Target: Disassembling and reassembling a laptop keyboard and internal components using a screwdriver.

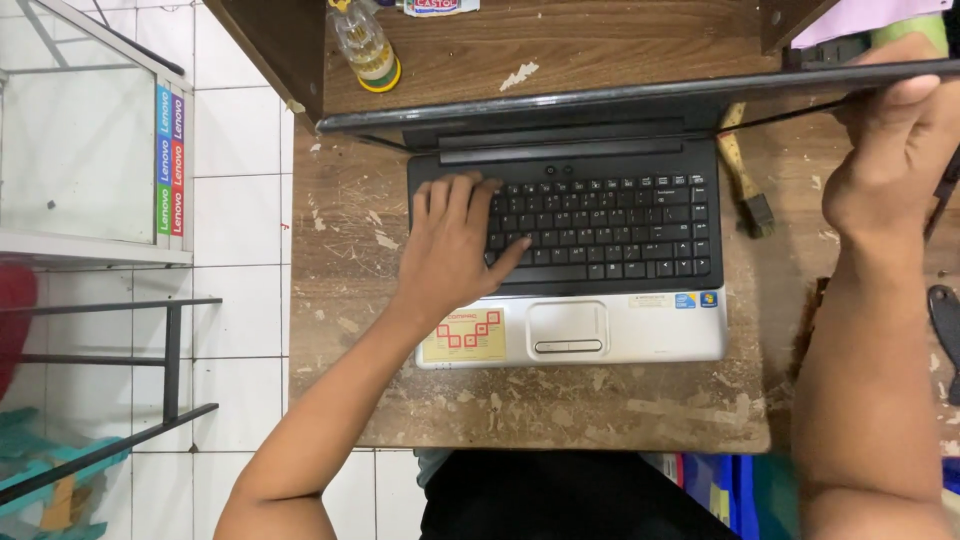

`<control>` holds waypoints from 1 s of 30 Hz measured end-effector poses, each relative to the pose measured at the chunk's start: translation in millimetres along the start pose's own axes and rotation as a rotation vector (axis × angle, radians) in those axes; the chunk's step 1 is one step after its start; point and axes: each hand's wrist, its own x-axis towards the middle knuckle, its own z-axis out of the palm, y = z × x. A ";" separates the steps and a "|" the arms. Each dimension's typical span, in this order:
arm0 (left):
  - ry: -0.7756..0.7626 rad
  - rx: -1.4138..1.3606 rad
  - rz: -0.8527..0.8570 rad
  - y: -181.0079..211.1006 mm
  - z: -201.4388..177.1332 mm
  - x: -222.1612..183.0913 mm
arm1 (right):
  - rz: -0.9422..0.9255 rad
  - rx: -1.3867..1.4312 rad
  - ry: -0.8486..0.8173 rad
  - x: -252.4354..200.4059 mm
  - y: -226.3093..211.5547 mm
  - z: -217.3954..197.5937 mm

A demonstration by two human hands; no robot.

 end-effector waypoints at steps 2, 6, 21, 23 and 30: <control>0.006 -0.002 0.005 -0.1 0.5 0.3 | 0.046 0.070 0.007 9.0 3.1 2.7; -0.009 -0.020 -0.006 -1.1 2.4 0.9 | 0.078 0.102 0.024 26.4 3.3 8.0; -0.008 0.054 0.008 -5.2 1.2 16.8 | -0.120 -0.017 0.172 23.1 11.4 26.3; -0.031 0.059 -0.004 -6.0 2.9 16.8 | -0.119 0.020 0.203 24.3 23.7 29.3; -0.041 0.031 -0.006 -7.3 4.7 14.8 | -0.126 0.065 0.160 26.8 33.3 29.5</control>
